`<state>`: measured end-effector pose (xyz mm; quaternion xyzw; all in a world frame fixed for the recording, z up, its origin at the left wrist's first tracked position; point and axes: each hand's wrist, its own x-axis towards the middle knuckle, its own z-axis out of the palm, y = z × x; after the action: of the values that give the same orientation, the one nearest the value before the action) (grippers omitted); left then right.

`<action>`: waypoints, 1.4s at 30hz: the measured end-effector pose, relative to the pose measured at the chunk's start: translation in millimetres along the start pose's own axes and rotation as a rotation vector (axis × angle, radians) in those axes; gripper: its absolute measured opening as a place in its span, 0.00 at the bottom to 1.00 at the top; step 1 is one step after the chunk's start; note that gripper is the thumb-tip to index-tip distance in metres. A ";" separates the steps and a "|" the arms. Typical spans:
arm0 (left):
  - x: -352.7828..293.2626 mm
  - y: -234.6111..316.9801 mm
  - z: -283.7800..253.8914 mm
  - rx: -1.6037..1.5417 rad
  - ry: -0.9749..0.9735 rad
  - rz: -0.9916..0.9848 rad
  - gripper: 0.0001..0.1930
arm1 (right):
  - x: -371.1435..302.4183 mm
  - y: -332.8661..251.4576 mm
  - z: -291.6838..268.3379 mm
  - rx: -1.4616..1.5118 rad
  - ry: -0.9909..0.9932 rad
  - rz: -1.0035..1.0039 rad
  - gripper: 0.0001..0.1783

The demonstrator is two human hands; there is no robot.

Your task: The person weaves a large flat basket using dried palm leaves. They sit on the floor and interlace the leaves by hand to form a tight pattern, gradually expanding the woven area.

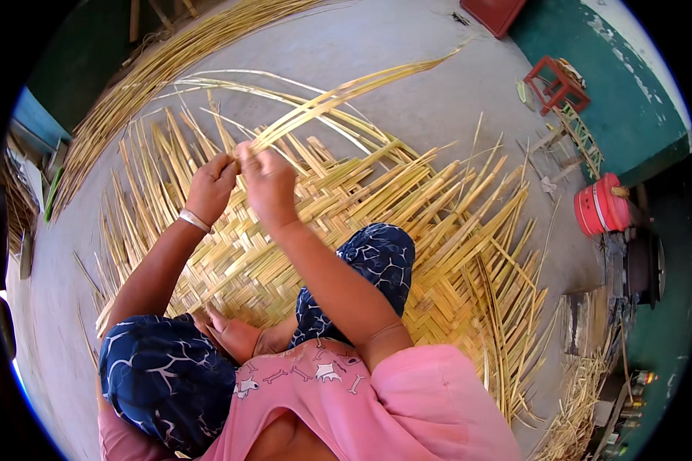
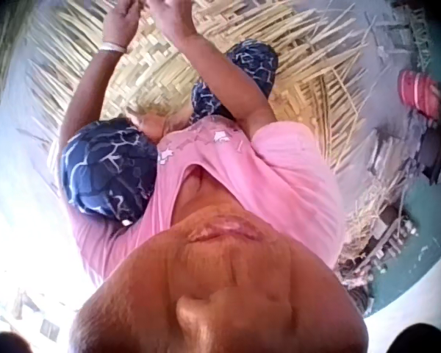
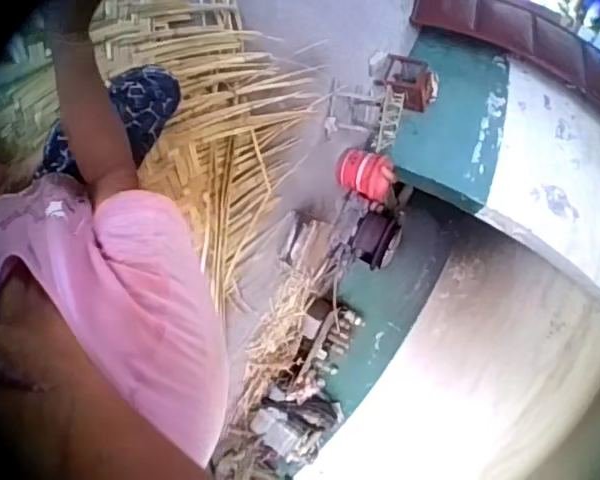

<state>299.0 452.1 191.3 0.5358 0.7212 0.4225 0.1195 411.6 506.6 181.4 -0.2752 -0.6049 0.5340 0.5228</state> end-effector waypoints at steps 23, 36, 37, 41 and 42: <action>-29.3 -9.5 -15.8 -0.189 0.060 -0.177 0.11 | -25.9 -24.0 8.7 0.597 -0.023 0.384 0.16; 9.3 -120.9 -83.4 0.410 -0.007 -0.100 0.22 | -74.3 94.8 1.3 0.602 -0.222 1.004 0.16; 4.0 -154.8 -81.4 0.473 -0.065 -0.210 0.22 | -95.6 117.0 -0.6 0.489 -0.304 1.161 0.19; -26.2 -239.0 -66.3 0.594 -0.423 -0.461 0.21 | -126.6 84.6 16.9 0.155 -0.817 1.490 0.22; -31.7 -250.5 -64.0 0.552 -0.464 -0.463 0.20 | -121.4 80.5 21.8 0.113 -0.905 1.448 0.22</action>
<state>103.3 376.3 37.1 0.4526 0.8624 0.0440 0.2225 410.0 413.0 67.7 -0.3276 -0.4028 0.8241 -0.2263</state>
